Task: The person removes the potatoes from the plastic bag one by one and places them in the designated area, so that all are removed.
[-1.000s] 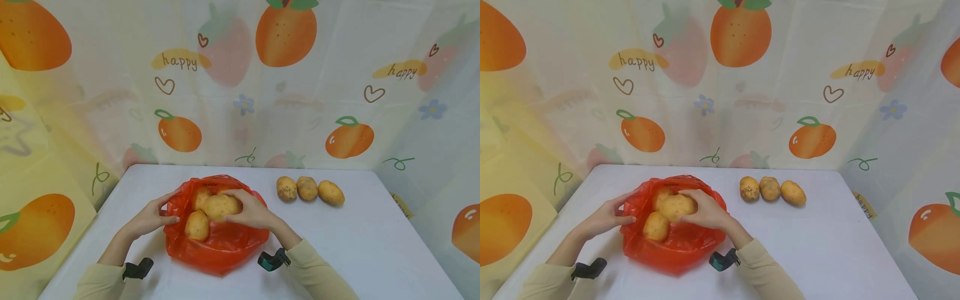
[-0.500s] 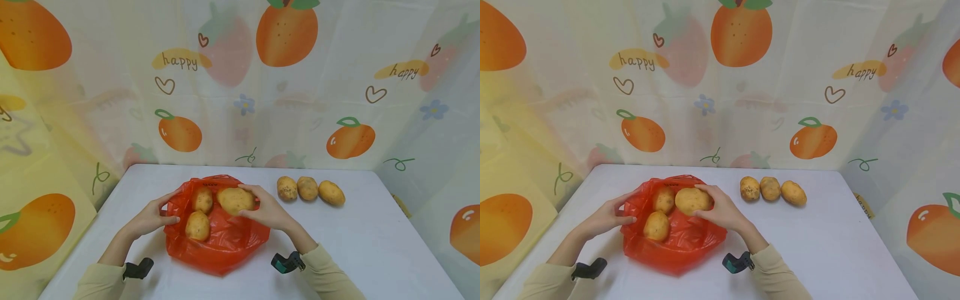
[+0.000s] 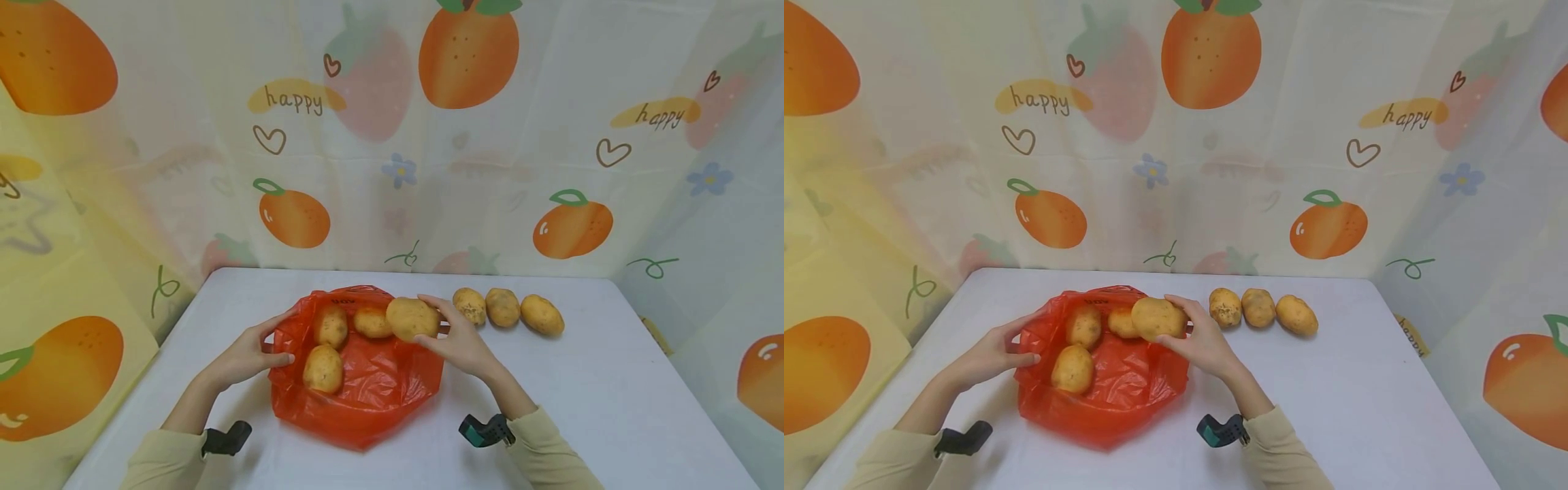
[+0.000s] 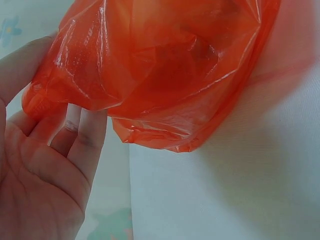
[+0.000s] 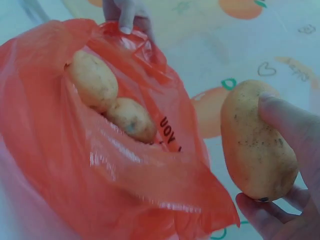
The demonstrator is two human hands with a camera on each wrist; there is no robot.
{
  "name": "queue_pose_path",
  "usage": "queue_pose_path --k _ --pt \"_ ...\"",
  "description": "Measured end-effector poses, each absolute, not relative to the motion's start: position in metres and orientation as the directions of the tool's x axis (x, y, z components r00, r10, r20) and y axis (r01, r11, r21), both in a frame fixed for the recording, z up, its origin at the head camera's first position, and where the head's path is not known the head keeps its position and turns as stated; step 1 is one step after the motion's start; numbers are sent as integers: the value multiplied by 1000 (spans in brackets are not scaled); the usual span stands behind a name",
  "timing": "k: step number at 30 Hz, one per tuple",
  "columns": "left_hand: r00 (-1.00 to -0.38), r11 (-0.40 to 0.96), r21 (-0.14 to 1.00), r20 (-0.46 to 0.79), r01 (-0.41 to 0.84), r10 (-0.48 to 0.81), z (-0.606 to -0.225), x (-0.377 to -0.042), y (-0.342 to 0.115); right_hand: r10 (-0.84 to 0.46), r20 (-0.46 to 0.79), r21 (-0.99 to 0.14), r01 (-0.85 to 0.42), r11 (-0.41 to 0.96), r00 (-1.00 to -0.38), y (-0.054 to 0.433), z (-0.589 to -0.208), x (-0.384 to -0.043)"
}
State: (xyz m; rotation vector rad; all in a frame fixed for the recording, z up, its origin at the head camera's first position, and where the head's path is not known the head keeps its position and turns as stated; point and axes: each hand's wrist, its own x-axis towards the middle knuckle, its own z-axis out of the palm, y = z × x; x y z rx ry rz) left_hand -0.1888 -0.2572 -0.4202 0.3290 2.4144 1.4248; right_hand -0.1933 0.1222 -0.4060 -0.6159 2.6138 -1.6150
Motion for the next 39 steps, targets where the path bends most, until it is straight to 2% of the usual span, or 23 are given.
queue_pose_path --k 5,16,26,33,39 --pt "-925 482 875 -146 44 350 -420 -189 -258 -273 195 -888 -288 359 -942 132 -411 -194" --pt "-923 475 879 -147 43 355 -422 -189 -258 -188 188 -885 -249 393 -964 161 -427 -194" --pt "-926 492 869 -142 52 350 -423 -189 -258 -154 134 -897 -186 401 -979 179 -443 -196" --pt "-926 488 871 -145 48 349 -422 -188 -257 -150 93 -895 -148 420 -984 184 -433 -186" --pt "-927 493 869 -149 43 344 -421 -188 -256 -147 90 -860 -151 488 -985 198 -454 -193"
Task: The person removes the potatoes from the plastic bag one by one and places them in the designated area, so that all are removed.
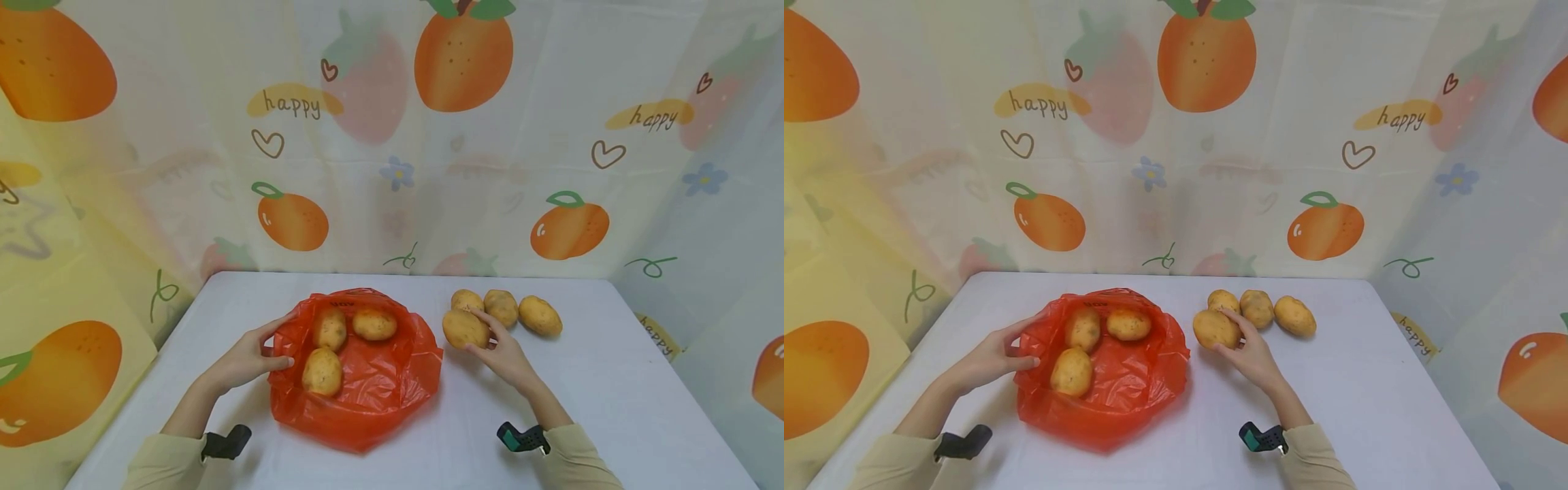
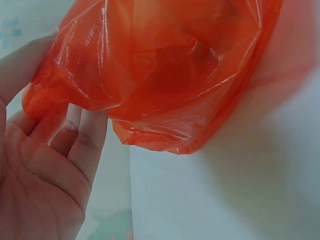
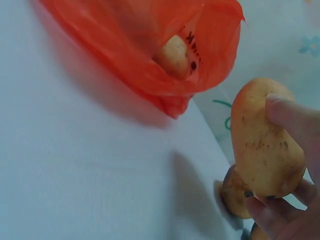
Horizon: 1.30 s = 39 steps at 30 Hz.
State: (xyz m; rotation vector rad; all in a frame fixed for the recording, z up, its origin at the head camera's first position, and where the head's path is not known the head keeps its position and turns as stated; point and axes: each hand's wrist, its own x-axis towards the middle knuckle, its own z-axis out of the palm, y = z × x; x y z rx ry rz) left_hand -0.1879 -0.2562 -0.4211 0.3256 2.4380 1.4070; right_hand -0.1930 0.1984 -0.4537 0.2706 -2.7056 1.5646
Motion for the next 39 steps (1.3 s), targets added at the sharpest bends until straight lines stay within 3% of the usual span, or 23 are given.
queue_pose_path --k 15,39 --pt "-928 495 867 -144 48 343 -425 -188 -258 -146 69 -819 -140 556 -987 220 -481 -200" --pt "-928 494 869 -161 29 336 -423 -188 -258 -140 128 -755 -188 628 -982 243 -486 -194"
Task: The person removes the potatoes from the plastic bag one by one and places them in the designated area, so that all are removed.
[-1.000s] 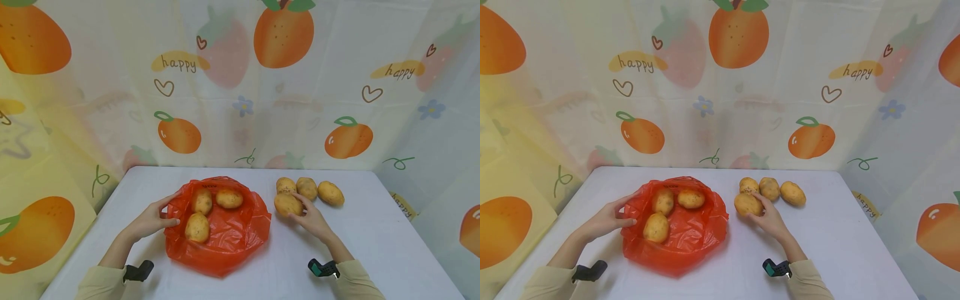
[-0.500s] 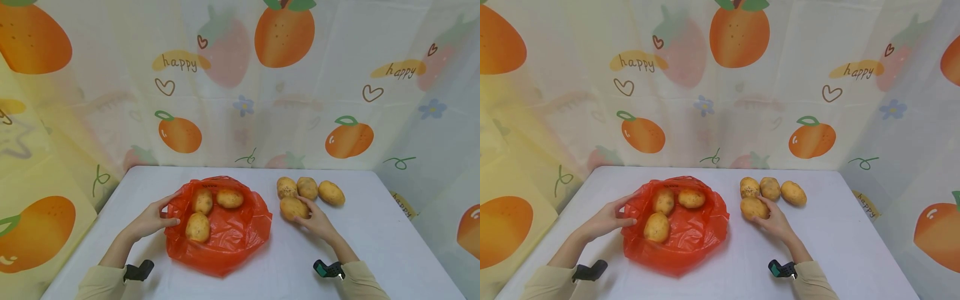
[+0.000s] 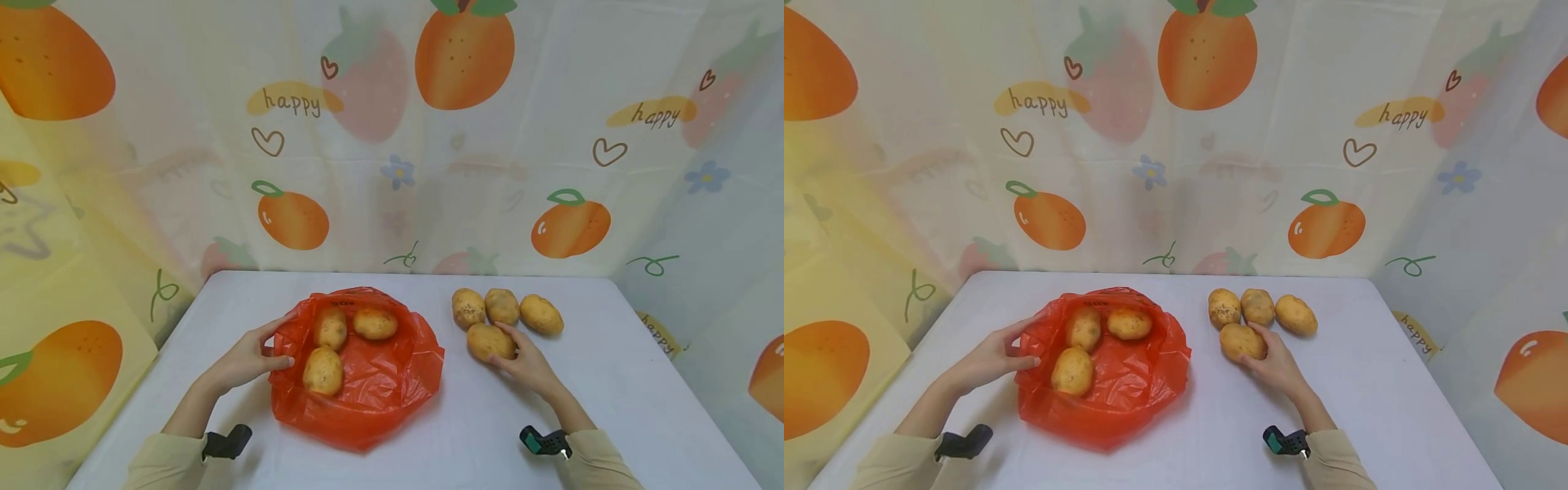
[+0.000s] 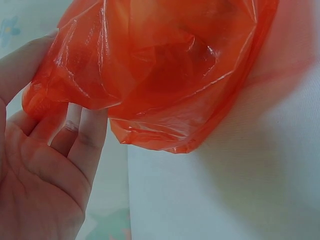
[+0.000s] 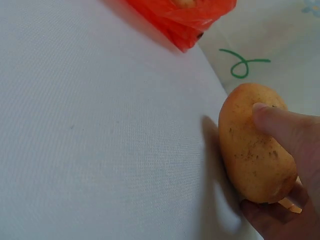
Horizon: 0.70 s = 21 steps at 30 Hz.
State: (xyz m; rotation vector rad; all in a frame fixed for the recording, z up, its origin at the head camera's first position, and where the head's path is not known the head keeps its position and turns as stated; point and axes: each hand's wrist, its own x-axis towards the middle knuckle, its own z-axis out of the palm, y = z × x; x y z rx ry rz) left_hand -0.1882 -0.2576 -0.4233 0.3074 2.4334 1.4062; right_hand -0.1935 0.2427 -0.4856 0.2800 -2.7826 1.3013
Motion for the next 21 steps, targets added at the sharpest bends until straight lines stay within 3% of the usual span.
queue_pose_path --k 21 --pt "-932 506 862 -161 27 324 -423 -187 -257 -133 167 -726 -213 654 -977 247 -485 -197"
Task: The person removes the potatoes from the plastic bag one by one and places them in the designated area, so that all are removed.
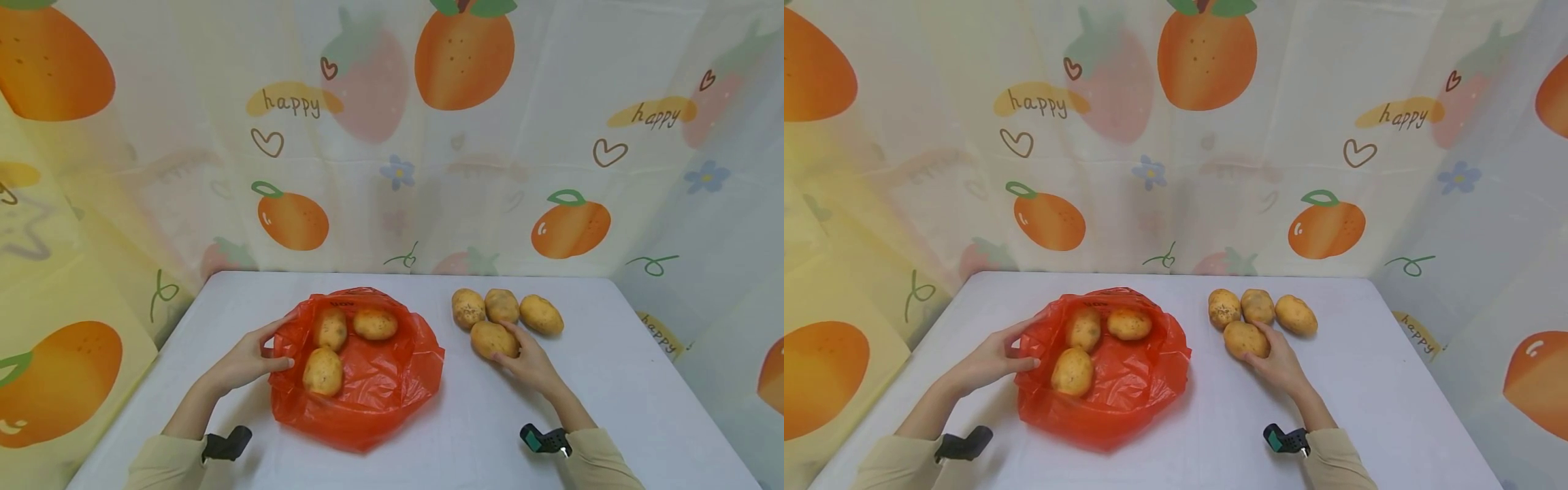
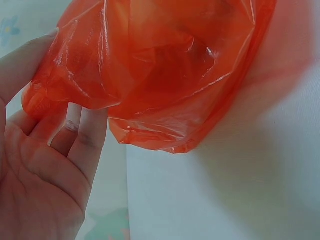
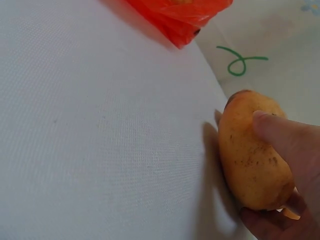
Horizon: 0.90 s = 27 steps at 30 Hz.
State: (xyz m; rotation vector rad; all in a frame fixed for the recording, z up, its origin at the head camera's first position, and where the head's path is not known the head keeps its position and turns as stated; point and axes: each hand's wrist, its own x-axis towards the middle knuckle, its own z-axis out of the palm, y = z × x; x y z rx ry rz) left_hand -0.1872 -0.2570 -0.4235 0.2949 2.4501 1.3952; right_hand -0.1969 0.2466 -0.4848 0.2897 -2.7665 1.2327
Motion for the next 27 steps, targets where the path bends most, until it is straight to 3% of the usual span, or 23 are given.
queue_pose_path --k 13,27 --pt "-935 502 864 -163 19 316 -425 -186 -257 -166 209 -677 -265 686 -964 246 -479 -197" --pt "-928 474 880 -154 27 339 -425 -187 -257 -178 167 -722 -243 648 -970 247 -480 -193"
